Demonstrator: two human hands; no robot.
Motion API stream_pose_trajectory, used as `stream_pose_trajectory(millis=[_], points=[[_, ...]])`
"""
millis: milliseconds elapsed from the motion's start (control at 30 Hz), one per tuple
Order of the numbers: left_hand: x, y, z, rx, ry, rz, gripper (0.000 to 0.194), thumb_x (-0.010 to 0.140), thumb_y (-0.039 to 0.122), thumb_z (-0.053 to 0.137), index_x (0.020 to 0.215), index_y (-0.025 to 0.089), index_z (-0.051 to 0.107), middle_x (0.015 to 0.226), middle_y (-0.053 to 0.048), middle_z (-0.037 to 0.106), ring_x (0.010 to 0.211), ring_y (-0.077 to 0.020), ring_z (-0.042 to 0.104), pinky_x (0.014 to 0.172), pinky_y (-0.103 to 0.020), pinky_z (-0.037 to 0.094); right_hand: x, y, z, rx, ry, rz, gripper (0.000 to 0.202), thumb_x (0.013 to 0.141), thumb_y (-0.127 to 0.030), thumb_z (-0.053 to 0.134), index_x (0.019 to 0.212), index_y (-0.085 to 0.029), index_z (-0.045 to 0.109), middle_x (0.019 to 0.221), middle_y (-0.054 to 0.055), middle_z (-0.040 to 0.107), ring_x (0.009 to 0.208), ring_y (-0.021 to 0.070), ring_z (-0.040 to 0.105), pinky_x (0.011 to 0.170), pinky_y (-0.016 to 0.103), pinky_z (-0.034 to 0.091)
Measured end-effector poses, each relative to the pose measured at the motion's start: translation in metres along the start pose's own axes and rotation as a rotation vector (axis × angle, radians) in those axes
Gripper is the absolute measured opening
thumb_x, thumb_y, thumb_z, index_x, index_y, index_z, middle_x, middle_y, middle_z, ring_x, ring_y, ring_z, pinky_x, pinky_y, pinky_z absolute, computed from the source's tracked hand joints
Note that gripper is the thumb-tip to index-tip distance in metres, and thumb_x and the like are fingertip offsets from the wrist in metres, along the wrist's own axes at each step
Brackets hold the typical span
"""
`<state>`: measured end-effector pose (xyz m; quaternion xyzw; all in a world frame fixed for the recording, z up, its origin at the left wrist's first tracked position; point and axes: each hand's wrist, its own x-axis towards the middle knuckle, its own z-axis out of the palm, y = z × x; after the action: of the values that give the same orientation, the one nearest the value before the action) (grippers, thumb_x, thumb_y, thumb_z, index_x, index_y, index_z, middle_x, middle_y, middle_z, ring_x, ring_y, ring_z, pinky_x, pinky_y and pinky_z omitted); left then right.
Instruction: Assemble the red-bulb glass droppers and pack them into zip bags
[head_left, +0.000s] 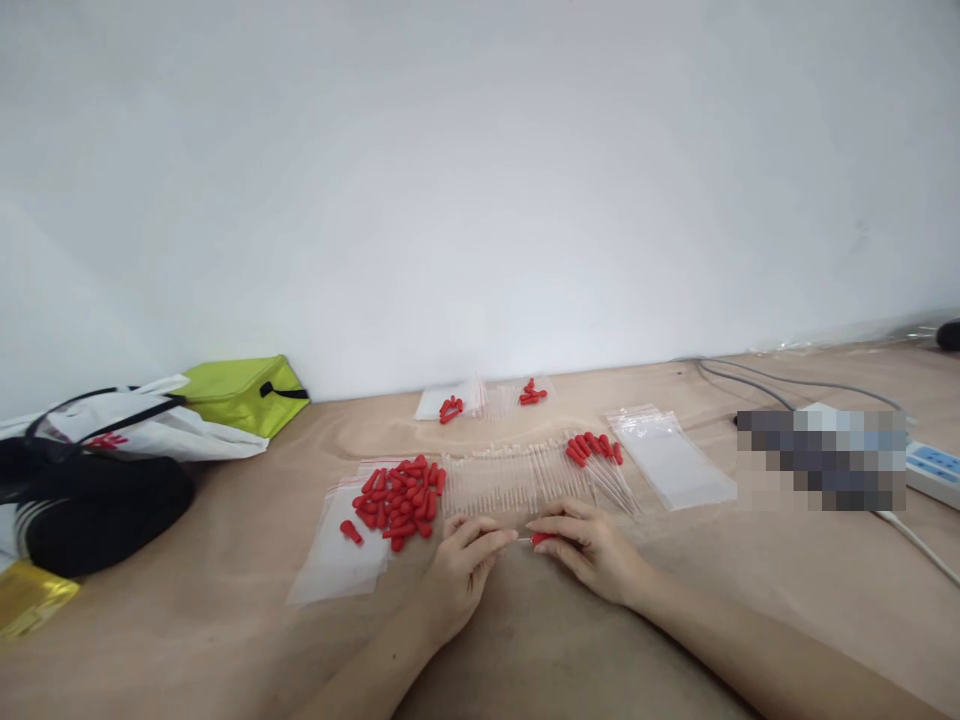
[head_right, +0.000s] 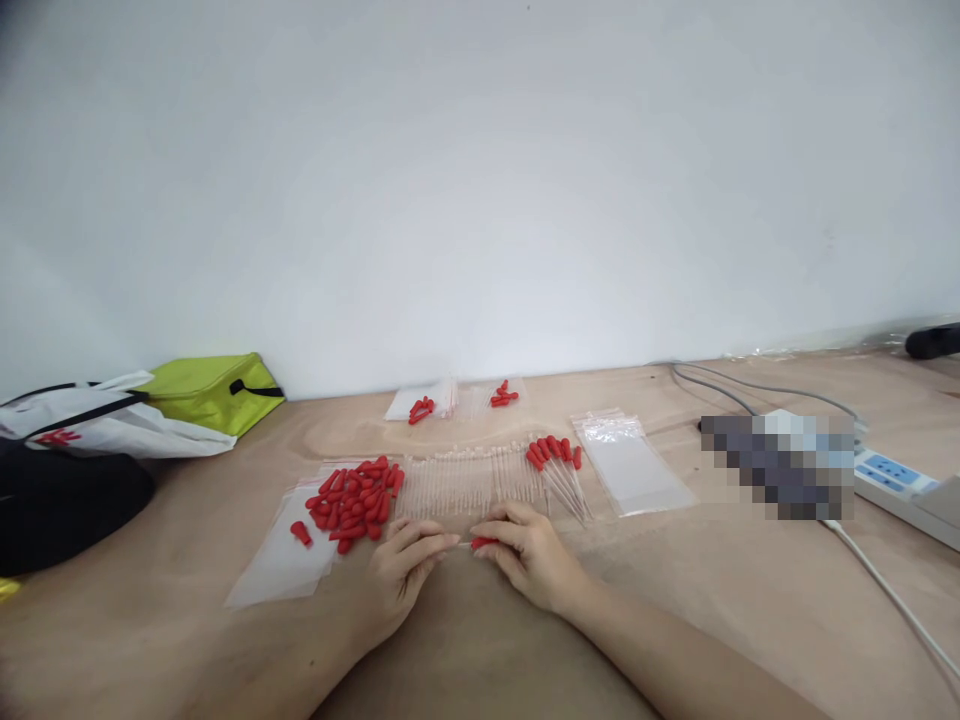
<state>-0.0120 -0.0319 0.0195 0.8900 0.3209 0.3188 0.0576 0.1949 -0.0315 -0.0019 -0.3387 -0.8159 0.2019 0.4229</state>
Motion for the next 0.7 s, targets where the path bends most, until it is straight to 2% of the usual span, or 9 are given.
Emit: stream_pose_trajectory(millis=[300,433,700], points=[[-0.001,0.0,0.0,-0.07,-0.027,0.02,0.026,0.088,0.014,0.04,0.099,0.025,0.06,0.082,-0.001,0.068,0.068,-0.011,0.059,0.068,-0.028,0.037,0.001,0.0,-0.002,0.022,-0.017,-0.155,0.021,0.086,-0.022,0.045,0.099,-0.023,0.061,0.081,0.004,0.064,0.076,0.0141,0.056,0.069,0.029,0.046],[-0.002,0.001,0.001,-0.051,-0.028,0.007,0.025,0.087,0.014,0.04,0.096,0.023,0.061,0.08,-0.001,0.068,0.067,-0.0116,0.059,0.067,-0.028,0.037,0.001,-0.001,-0.002,-0.009,-0.048,-0.179,0.02,0.086,-0.024,0.045,0.096,-0.021,0.062,0.078,0.004,0.063,0.073,0.0142,0.054,0.066,0.028,0.045],[-0.006,0.003,0.01,0.023,0.028,0.067,0.027,0.088,0.013,0.038,0.099,0.021,0.06,0.076,-0.001,0.067,0.065,-0.0117,0.058,0.066,-0.029,0.034,0.0,0.0,0.001,-0.163,-0.092,-0.206,0.017,0.085,-0.023,0.044,0.086,-0.017,0.06,0.074,0.005,0.061,0.071,0.0146,0.05,0.068,0.03,0.04]])
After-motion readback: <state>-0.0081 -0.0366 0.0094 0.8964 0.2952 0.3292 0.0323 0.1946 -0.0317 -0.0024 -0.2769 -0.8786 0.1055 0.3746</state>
